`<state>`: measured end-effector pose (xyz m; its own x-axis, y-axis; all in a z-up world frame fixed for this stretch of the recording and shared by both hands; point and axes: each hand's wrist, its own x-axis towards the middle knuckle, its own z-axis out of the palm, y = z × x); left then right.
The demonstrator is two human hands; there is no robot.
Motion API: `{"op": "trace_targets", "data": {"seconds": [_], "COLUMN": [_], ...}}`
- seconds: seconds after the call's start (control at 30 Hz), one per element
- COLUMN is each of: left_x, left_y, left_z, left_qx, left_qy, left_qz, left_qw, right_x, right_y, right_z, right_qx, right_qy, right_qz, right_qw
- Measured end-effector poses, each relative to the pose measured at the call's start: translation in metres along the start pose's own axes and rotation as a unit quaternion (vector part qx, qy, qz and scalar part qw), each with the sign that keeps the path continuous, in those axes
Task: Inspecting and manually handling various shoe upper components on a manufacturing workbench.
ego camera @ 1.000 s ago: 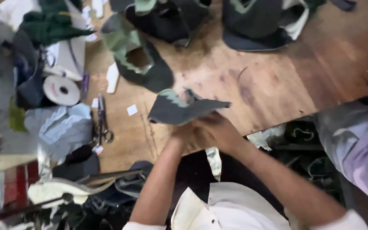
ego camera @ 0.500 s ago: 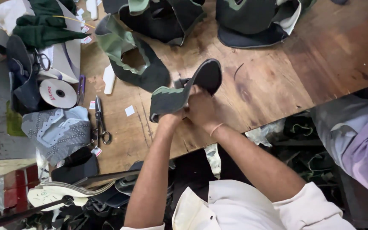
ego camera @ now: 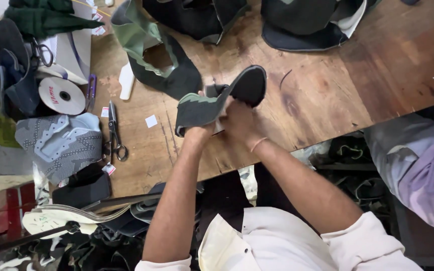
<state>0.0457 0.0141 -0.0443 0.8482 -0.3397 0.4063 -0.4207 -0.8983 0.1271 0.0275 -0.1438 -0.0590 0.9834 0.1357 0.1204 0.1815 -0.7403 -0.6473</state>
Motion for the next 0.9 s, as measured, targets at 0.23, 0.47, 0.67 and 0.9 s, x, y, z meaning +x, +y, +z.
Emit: {"op": "trace_targets", "data": {"seconds": [0.23,0.47,0.67,0.9], "left_x": [0.007,0.009,0.012,0.004], "left_y": [0.0,0.004,0.005,-0.015], "left_z": [0.0,0.015,-0.015,0.011], "left_qx": [-0.011,-0.126,0.056,0.041], "left_qy": [-0.06,0.036,-0.048,-0.131], "left_qz": [-0.051,-0.093,-0.011,-0.067], "left_qw": [0.997,0.987,0.997,0.988], "right_x": [-0.019,-0.001,-0.015,-0.031], "right_y": [-0.039,-0.032,-0.014,-0.047], "right_z": [-0.032,-0.019,-0.018,-0.076], "right_qx": [-0.014,0.108,-0.062,-0.235], "right_qy": [0.013,0.05,-0.061,0.055], "right_qz": [-0.035,0.052,0.104,-0.204], "right_qw": [0.999,0.991,0.991,0.949]}}
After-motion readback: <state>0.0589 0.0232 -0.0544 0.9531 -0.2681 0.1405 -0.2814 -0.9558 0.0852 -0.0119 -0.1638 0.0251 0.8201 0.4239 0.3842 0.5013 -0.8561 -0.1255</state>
